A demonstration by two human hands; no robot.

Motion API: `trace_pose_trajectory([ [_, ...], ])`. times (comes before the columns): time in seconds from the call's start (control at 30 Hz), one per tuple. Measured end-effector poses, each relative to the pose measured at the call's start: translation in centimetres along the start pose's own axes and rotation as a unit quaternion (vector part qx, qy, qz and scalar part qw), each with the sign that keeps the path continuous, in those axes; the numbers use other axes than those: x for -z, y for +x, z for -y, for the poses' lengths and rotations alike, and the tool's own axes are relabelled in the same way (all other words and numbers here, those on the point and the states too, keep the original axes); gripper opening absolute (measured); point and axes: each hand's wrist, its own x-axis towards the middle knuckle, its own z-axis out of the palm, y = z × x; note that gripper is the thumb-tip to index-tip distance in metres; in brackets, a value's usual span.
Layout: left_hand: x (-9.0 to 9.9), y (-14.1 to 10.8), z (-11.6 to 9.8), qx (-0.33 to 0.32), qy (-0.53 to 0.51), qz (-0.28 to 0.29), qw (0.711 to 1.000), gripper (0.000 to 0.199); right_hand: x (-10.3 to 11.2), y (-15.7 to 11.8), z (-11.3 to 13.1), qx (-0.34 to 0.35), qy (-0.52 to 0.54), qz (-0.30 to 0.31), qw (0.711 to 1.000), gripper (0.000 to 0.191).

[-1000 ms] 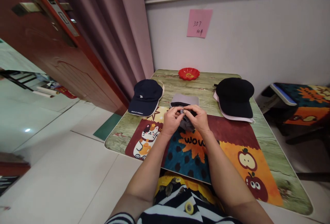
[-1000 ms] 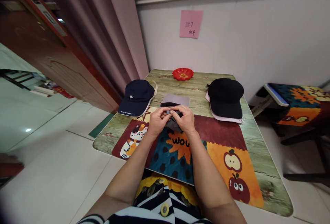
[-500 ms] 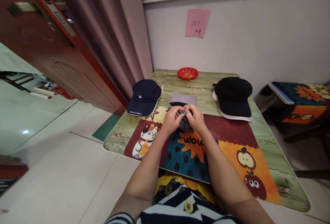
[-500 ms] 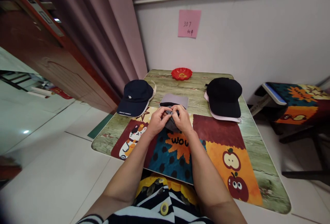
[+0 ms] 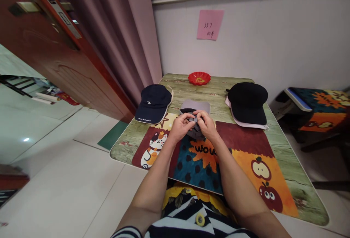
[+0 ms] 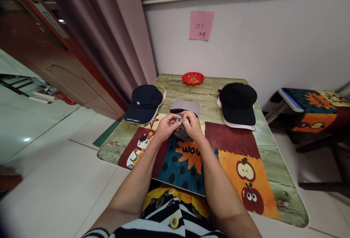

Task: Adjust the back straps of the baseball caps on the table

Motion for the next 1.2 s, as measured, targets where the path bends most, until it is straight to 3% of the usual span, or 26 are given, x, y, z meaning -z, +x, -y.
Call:
trace_pose_trajectory([
  [0.17, 0.2, 0.0, 0.3, 0.030, -0.053, -0.020, 0.998, 0.036, 0.3, 0.0, 0.3, -0.019, 0.012, 0.014, 1.000, 0.020],
  [0.4, -0.1, 0.0, 0.0, -0.077, 0.123, -0.028, 0.989, 0.013, 0.6, 0.1, 0.9, -0.002, -0.012, 0.025, 1.000, 0.019],
  [0.6, -0.1, 0.2, 0.5, -0.006, -0.014, -0.034, 0.999, 0.026, 0.7, 0.0, 0.3, -0.090, 0.128, 0.019, 0.987, 0.024],
  [0.77, 0.3, 0.1, 0.5, 0.021, -0.080, -0.070, 0.994, 0.035, 0.9, 0.1, 0.3, -0.123, 0.164, -0.014, 0.979, 0.033],
  [1.0, 0.4, 0.2, 0.1, 0.015, -0.100, -0.082, 0.992, 0.034, 1.1, -0.1, 0.6, -0.147, 0.079, 0.110, 0.980, 0.029],
  [1.2, 0.4, 0.2, 0.1, 0.009, -0.123, -0.114, 0.986, 0.032, 1.7, 0.0, 0.9, -0.169, 0.072, 0.035, 0.982, 0.022],
])
